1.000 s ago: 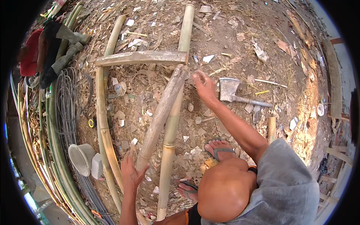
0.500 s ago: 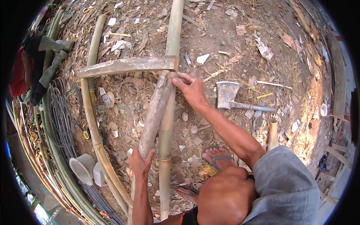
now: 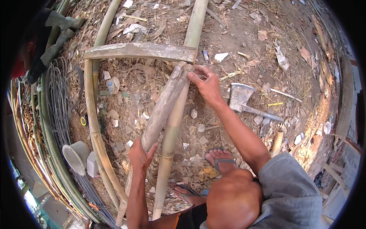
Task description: The person assembles a triangular bamboo frame by positioning bamboo poles and securing them together using a hammer and nails.
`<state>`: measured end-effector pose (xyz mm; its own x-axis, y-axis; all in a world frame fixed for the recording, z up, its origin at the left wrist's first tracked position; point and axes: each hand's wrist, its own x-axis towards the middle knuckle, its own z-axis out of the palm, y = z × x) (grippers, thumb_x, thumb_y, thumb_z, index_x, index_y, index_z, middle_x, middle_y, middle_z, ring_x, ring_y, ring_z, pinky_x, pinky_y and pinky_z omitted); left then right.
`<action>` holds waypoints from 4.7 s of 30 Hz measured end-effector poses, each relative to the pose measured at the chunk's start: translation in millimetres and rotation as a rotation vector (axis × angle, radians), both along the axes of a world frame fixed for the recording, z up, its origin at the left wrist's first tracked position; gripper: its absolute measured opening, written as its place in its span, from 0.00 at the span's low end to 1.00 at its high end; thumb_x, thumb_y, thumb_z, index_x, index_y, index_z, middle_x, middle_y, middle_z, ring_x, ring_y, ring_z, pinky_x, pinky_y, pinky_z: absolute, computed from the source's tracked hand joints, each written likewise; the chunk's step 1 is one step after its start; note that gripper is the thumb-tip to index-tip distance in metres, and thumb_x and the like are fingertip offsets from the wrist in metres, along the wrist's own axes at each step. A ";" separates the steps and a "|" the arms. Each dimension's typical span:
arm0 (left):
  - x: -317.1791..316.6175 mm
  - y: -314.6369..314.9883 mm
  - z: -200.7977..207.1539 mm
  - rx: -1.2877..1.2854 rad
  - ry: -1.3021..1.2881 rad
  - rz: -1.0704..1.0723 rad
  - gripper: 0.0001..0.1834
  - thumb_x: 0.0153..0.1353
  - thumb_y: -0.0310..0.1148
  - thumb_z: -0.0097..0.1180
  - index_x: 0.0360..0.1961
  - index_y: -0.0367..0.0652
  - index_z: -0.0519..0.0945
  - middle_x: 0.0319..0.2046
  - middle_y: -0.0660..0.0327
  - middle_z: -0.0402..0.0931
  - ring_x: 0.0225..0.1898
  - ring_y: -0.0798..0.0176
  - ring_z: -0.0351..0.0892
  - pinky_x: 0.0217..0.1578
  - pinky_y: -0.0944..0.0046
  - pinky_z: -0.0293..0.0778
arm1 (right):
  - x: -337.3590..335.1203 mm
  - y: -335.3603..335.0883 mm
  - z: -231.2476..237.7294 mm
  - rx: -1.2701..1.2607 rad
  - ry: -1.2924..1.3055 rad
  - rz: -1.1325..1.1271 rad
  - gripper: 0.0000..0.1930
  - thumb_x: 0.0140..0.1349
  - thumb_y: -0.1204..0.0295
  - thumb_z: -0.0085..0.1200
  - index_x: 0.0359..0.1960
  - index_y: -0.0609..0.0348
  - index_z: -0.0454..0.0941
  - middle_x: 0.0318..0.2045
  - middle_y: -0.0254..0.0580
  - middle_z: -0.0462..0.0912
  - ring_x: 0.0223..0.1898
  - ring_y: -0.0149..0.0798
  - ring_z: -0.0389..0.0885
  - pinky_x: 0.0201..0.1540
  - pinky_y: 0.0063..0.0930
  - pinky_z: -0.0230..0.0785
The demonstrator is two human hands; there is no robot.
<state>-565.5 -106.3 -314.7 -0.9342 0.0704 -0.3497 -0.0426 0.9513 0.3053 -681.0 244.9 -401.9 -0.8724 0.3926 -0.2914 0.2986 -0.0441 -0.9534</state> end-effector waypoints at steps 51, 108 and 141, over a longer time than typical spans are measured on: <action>1.6 -1.1 20.6 0.047 -0.064 0.198 0.27 0.48 0.41 0.73 0.52 0.44 0.85 0.44 0.43 0.90 0.50 0.35 0.89 0.52 0.39 0.84 | 67.8 58.5 182.1 1.113 0.225 0.761 0.17 0.84 0.56 0.49 0.49 0.60 0.68 0.19 0.55 0.80 0.18 0.58 0.81 0.24 0.54 0.68; 7.5 -15.8 -0.5 0.133 -0.054 0.159 0.22 0.50 0.30 0.65 0.49 0.40 0.85 0.41 0.41 0.89 0.47 0.37 0.90 0.52 0.42 0.85 | 77.5 31.8 154.1 1.262 0.300 0.801 0.23 0.83 0.53 0.49 0.51 0.66 0.76 0.23 0.64 0.83 0.24 0.70 0.83 0.28 0.61 0.73; 32.4 -17.8 -19.1 0.077 0.170 0.086 0.46 0.37 0.56 0.84 0.56 0.40 0.86 0.42 0.52 0.91 0.45 0.47 0.92 0.49 0.49 0.85 | 235.0 42.1 97.0 0.439 -0.607 0.999 0.27 0.78 0.41 0.50 0.35 0.55 0.74 0.23 0.28 0.68 0.25 0.29 0.67 0.27 0.34 0.58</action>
<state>-533.0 -124.1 -333.8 -0.9830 0.0081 -0.1835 -0.0646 0.9200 0.3867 -446.0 287.0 -304.9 -0.6154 -0.1982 -0.7629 0.4145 0.7418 -0.5271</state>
